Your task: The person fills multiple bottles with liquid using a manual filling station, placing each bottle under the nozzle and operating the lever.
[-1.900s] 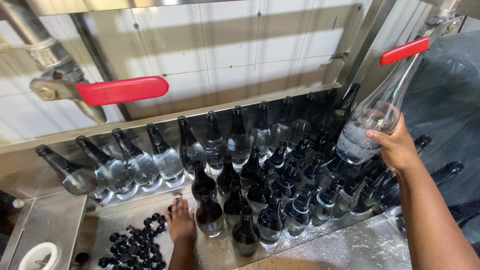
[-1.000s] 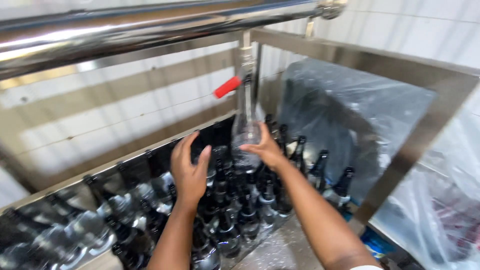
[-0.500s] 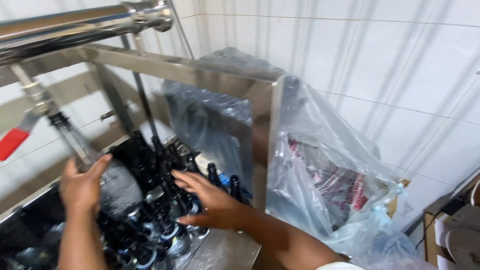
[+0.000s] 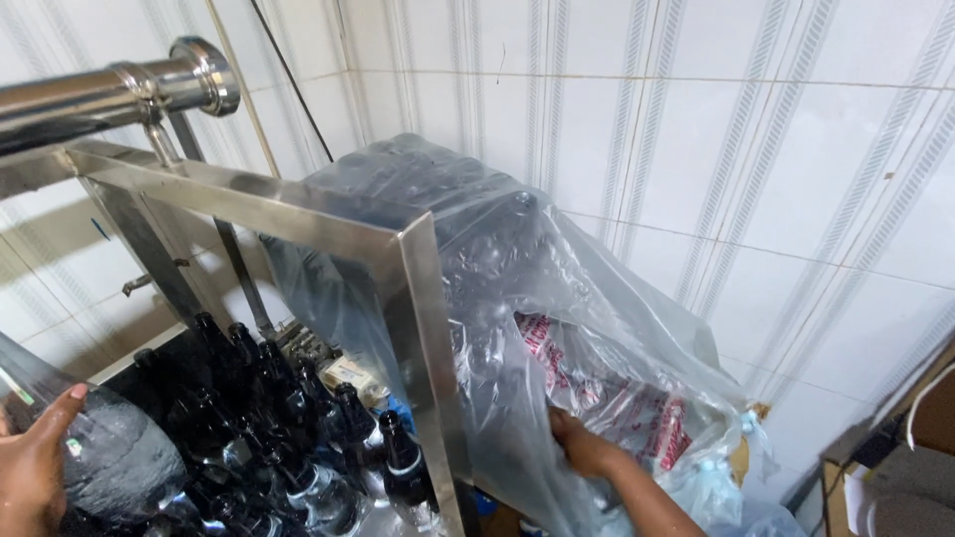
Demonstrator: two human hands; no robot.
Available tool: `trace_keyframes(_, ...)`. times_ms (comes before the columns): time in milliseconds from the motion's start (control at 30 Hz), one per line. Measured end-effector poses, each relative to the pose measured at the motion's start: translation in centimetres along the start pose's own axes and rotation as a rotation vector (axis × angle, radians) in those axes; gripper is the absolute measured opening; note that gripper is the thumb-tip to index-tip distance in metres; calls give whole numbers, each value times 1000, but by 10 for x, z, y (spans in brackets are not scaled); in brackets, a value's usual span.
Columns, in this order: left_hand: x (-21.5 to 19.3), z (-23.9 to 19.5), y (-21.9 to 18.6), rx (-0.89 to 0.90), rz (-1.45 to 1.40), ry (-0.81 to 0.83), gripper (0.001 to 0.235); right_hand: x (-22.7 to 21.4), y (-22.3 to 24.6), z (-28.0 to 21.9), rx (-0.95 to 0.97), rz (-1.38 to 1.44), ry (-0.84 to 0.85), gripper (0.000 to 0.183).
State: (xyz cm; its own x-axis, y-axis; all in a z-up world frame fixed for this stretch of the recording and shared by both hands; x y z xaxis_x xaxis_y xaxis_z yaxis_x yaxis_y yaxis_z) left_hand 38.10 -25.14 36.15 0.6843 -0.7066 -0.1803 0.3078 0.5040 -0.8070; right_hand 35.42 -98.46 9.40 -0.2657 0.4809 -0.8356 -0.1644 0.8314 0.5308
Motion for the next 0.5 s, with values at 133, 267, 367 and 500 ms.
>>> trace_keyframes(133,0,-3,-7,-13,-109,-3,66,-31,64,-20,70,18,174,132)
trace_keyframes(267,-5,2,2,-70,-28,-28,59,-21,73,-30,-95,-34,358,132)
trace_keyframes(367,-6,-2,-10,-113,-12,-30,56,-22,73,-42,1,137,445,136)
trace_keyframes(500,-11,-9,-28,-138,142,-56,72,-17,63,-52,267,336,179,106)
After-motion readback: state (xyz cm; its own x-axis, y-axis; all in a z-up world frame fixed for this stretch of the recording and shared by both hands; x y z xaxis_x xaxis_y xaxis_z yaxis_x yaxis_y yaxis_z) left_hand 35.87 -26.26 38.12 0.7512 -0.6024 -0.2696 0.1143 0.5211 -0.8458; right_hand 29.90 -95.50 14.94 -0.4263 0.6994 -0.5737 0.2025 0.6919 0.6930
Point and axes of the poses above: each hand's wrist, its own z-axis towards the middle knuckle, its own x-axis out of the palm, y = z × x, the point moved 4 cm from there along z, towards the middle knuckle, and after that the axes turned 3 degrees about -z, right-handed, at the moved point
